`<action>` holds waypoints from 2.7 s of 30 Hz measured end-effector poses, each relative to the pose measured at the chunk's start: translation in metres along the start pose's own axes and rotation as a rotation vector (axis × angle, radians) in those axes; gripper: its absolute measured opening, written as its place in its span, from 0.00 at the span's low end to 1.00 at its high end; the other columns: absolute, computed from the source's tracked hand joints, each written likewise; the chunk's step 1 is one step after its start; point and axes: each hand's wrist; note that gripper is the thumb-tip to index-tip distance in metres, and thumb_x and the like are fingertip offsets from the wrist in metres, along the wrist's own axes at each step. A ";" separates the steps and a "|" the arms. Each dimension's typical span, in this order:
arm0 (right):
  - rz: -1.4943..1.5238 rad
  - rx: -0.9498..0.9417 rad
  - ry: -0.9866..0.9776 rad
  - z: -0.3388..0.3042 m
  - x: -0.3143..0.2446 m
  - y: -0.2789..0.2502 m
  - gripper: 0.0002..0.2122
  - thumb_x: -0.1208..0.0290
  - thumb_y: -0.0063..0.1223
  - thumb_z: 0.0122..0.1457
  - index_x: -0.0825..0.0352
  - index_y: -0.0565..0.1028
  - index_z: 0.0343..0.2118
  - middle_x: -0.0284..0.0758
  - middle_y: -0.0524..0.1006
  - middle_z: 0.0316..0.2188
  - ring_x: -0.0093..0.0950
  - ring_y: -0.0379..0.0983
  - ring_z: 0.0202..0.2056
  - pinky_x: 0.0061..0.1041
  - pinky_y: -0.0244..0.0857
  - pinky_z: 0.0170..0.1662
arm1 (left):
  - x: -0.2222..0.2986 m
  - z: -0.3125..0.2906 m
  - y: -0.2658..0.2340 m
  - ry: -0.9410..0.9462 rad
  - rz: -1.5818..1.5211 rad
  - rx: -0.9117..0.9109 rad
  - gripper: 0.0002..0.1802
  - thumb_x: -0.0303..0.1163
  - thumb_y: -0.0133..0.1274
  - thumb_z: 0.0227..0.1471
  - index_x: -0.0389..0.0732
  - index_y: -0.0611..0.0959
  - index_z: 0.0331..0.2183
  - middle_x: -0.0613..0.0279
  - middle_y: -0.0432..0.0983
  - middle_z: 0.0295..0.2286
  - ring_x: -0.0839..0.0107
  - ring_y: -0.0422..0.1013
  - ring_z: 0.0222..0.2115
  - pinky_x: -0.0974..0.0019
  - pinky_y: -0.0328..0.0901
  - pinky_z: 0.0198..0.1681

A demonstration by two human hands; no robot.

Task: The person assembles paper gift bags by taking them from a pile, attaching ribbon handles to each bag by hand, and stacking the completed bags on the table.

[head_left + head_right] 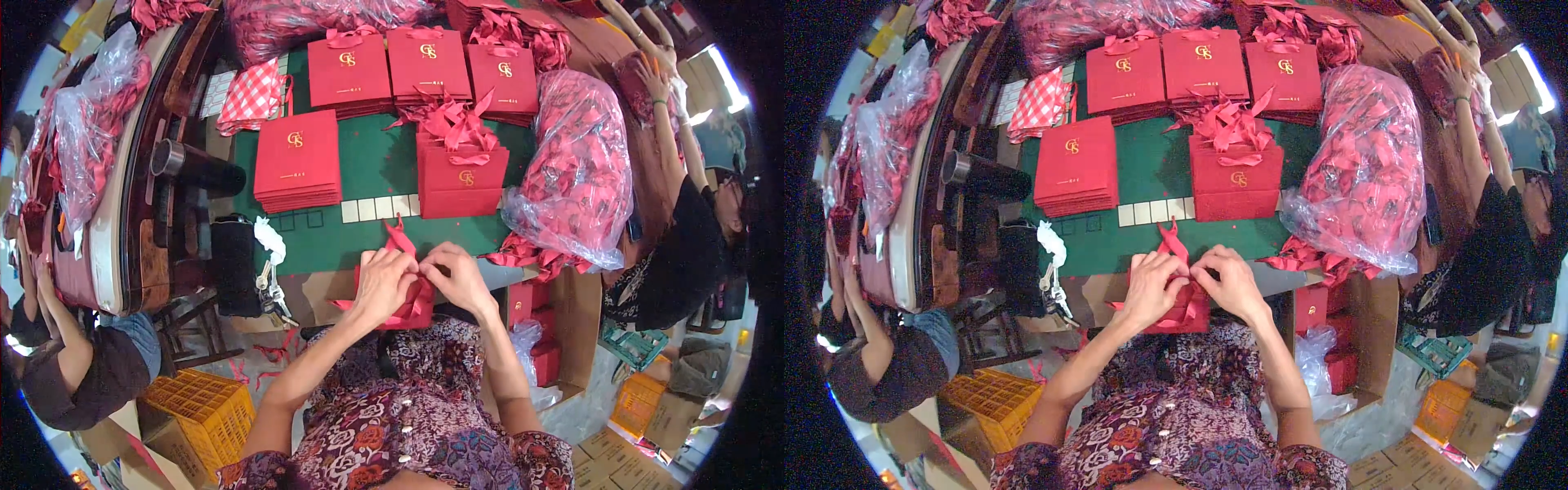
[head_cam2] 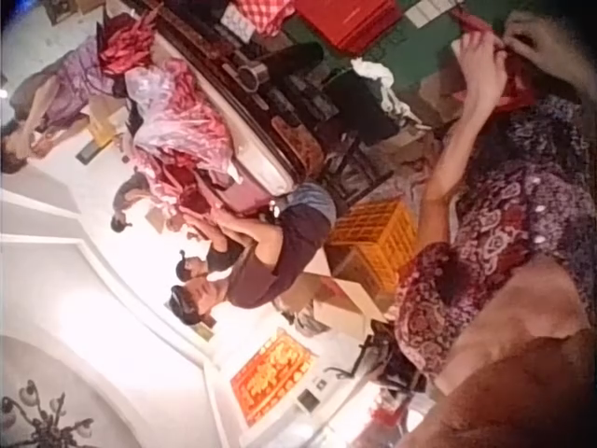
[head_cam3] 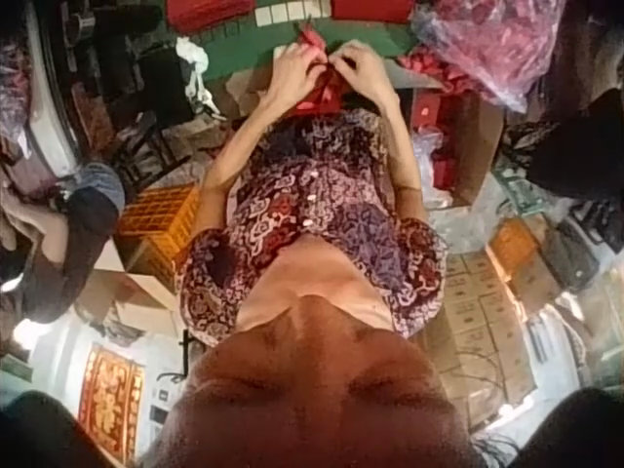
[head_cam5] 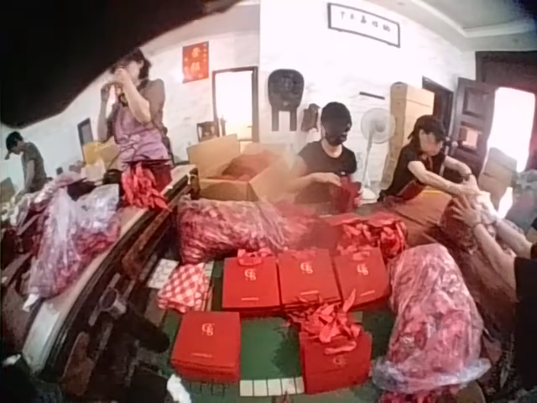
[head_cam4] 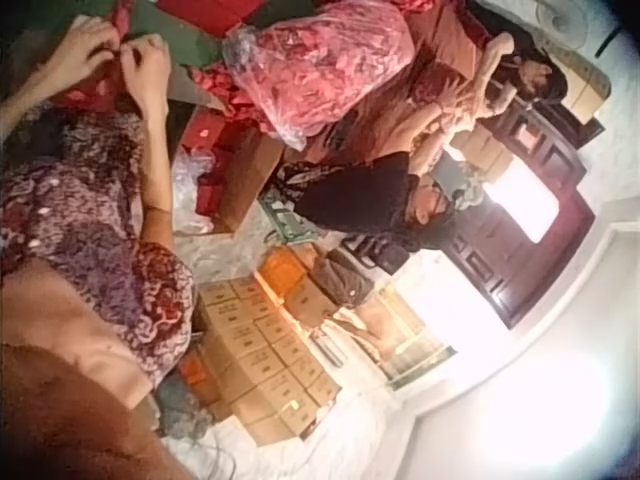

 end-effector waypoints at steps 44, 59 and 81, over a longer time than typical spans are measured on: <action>-0.161 -0.159 -0.271 -0.027 -0.041 0.088 0.09 0.79 0.58 0.50 0.64 0.76 0.36 0.35 0.74 0.33 0.37 0.74 0.36 0.35 0.72 0.38 | -0.057 -0.108 -0.044 -0.154 0.191 0.041 0.05 0.30 0.62 0.45 0.45 0.82 0.28 0.64 0.74 0.29 0.62 0.69 0.37 0.59 0.58 0.41; -0.015 -0.100 -0.326 -0.037 -0.039 0.053 0.14 0.75 0.63 0.50 0.63 0.76 0.42 0.34 0.75 0.36 0.35 0.75 0.40 0.37 0.69 0.43 | -0.030 -0.056 -0.036 -0.547 -1.033 -0.273 0.22 0.22 0.67 0.46 0.36 0.73 0.41 0.64 0.73 0.33 0.80 0.74 0.32 0.76 0.69 0.33; -0.062 0.245 0.083 -0.021 -0.024 0.063 0.06 0.72 0.62 0.52 0.66 0.76 0.27 0.37 0.77 0.23 0.36 0.75 0.23 0.34 0.68 0.29 | -0.030 -0.020 -0.020 -0.080 0.039 -0.003 0.16 0.26 0.62 0.45 0.41 0.82 0.40 0.57 0.70 0.37 0.55 0.70 0.40 0.56 0.67 0.43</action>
Point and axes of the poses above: each hand's wrist, its own z-axis towards the middle knuckle, its own y-axis out of the palm, x = y × z
